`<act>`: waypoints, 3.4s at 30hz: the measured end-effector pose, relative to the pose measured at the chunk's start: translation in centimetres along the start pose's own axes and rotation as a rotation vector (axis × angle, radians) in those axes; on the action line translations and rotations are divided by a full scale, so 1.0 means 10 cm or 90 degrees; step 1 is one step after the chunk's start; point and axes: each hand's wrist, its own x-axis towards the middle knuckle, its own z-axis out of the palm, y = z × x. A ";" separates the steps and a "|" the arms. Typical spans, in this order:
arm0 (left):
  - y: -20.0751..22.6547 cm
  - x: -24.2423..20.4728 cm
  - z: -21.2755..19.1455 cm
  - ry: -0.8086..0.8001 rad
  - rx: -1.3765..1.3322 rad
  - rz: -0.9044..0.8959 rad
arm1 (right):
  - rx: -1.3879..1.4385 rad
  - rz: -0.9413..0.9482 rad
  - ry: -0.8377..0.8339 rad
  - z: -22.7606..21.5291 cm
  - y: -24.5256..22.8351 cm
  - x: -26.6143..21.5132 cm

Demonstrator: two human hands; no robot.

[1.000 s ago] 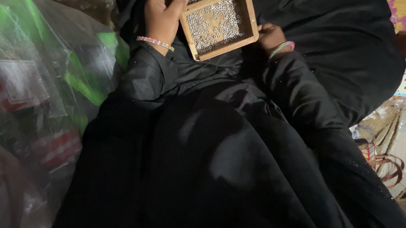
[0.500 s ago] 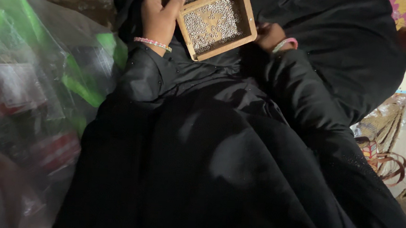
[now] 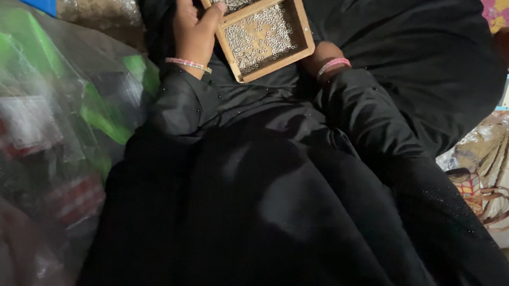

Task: The person sits on the floor and assembles electrical socket plates by inserting small metal fasteners into the back of the plates using both hands. The person handles multiple blue and white socket plates and a wooden box containing fasteners.

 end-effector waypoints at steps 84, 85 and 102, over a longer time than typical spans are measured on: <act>0.61 0.49 1.10 -0.165 0.823 0.078 | 1.212 -0.234 0.277 -0.82 -0.34 -1.89; 0.56 0.60 1.02 -0.167 0.892 0.129 | 1.209 -0.215 0.283 -0.80 -0.34 -1.92; -0.17 1.39 0.62 -0.032 1.206 -0.020 | 1.150 -0.220 0.304 -0.85 -0.24 -2.13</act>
